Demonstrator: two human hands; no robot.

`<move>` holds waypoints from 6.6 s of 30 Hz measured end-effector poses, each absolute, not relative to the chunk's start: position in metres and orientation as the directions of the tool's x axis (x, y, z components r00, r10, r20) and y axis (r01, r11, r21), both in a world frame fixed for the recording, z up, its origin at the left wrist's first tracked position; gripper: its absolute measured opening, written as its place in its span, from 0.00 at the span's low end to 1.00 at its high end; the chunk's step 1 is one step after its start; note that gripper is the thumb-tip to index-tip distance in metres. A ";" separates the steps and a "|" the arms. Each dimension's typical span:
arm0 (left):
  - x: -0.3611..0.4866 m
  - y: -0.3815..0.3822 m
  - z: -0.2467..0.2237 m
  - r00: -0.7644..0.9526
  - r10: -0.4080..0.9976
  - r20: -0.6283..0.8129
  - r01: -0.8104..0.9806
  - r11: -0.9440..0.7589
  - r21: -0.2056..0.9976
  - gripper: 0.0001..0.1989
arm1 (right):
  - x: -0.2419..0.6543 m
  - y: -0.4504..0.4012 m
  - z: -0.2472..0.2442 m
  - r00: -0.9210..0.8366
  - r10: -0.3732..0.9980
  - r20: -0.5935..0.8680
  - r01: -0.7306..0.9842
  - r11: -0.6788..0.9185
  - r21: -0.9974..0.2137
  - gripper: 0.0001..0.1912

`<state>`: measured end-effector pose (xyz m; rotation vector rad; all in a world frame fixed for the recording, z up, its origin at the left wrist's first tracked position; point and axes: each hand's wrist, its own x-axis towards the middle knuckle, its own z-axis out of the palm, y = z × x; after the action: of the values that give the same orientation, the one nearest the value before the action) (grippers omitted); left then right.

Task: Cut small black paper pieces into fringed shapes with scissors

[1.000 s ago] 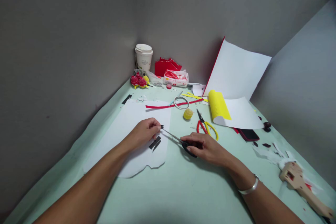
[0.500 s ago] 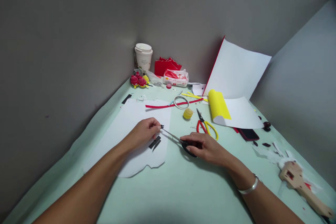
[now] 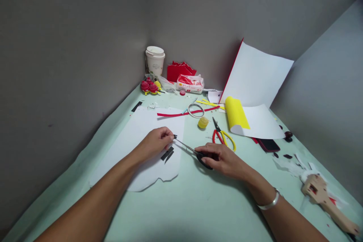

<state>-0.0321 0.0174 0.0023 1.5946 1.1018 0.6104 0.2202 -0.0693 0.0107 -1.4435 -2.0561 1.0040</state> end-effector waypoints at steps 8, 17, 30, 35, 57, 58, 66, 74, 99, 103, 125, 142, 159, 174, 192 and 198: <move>-0.032 0.019 0.000 0.448 0.881 -0.154 0.364 -0.022 0.931 0.09 | 0.220 -0.070 0.012 -0.366 0.929 -0.053 0.619 0.201 -0.759 0.18; -0.033 0.017 0.003 0.454 0.879 -0.147 0.337 -0.016 0.941 0.11 | 0.220 -0.070 0.011 -0.388 0.921 -0.031 0.622 0.237 -0.747 0.18; -0.032 0.018 0.003 0.429 0.883 -0.192 0.288 0.068 0.955 0.10 | 0.224 -0.070 0.016 -0.400 0.915 -0.051 0.637 0.238 -0.733 0.18; -0.032 0.020 0.002 0.382 0.907 -0.179 0.215 0.101 0.971 0.09 | 0.219 -0.071 0.018 -0.421 0.907 -0.024 0.658 0.287 -0.696 0.19; -0.028 0.012 0.011 0.303 0.946 -0.111 0.089 0.088 0.992 0.06 | 0.196 -0.086 0.035 -0.401 0.912 0.091 0.821 0.401 -0.406 0.15; -0.027 0.010 0.012 0.300 0.947 -0.115 0.056 0.103 0.993 0.06 | 0.194 -0.082 0.036 -0.339 0.934 0.115 0.798 0.350 -0.491 0.13; -0.015 -0.008 0.014 0.288 0.942 -0.174 -0.210 0.240 0.948 0.11 | 0.154 -0.040 0.026 -0.007 1.000 0.002 0.145 0.003 -0.989 0.13; -0.011 -0.013 0.005 0.286 0.948 -0.138 -0.194 0.198 0.961 0.12 | 0.130 -0.038 0.015 0.107 0.994 0.033 -0.034 0.037 -0.999 0.08; -0.011 -0.012 0.011 0.258 0.959 -0.115 -0.021 0.125 0.992 0.11 | 0.162 -0.030 0.010 -0.013 1.000 0.008 0.246 0.011 -0.969 0.09; -0.010 -0.013 0.011 0.270 0.957 -0.104 0.009 0.105 0.994 0.10 | 0.157 -0.033 0.010 -0.029 0.999 0.016 0.251 0.023 -0.968 0.08; -0.007 -0.018 0.020 0.304 0.948 -0.091 0.150 0.047 0.988 0.10 | 0.155 -0.036 0.014 -0.073 0.997 -0.008 0.267 0.012 -0.964 0.06; -0.008 -0.018 0.022 0.268 0.958 -0.101 0.186 0.052 0.981 0.08 | 0.233 0.007 0.035 0.254 0.942 0.221 0.541 0.051 -0.840 0.11; -0.009 -0.014 0.018 0.275 0.957 -0.096 0.228 0.032 0.973 0.09 | 0.236 0.016 0.021 0.258 0.948 0.188 0.581 0.004 -0.814 0.12; -0.009 -0.014 0.019 0.285 0.951 -0.123 0.282 0.039 0.959 0.08 | 0.237 0.017 0.017 0.246 0.949 0.196 0.568 0.023 -0.823 0.12; -0.009 -0.011 0.014 0.292 0.949 -0.116 0.295 0.026 0.955 0.09 | 0.238 0.017 0.015 0.244 0.945 0.217 0.576 0.040 -0.817 0.11; -0.009 -0.011 0.014 0.256 0.961 -0.106 0.270 0.034 0.962 0.09 | 0.240 0.000 0.028 0.153 0.980 0.128 0.539 0.026 -0.842 0.14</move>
<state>-0.0090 -0.0108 0.0138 1.4617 1.2215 0.8160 0.2401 0.0004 0.0281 -1.6216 -1.4919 0.6879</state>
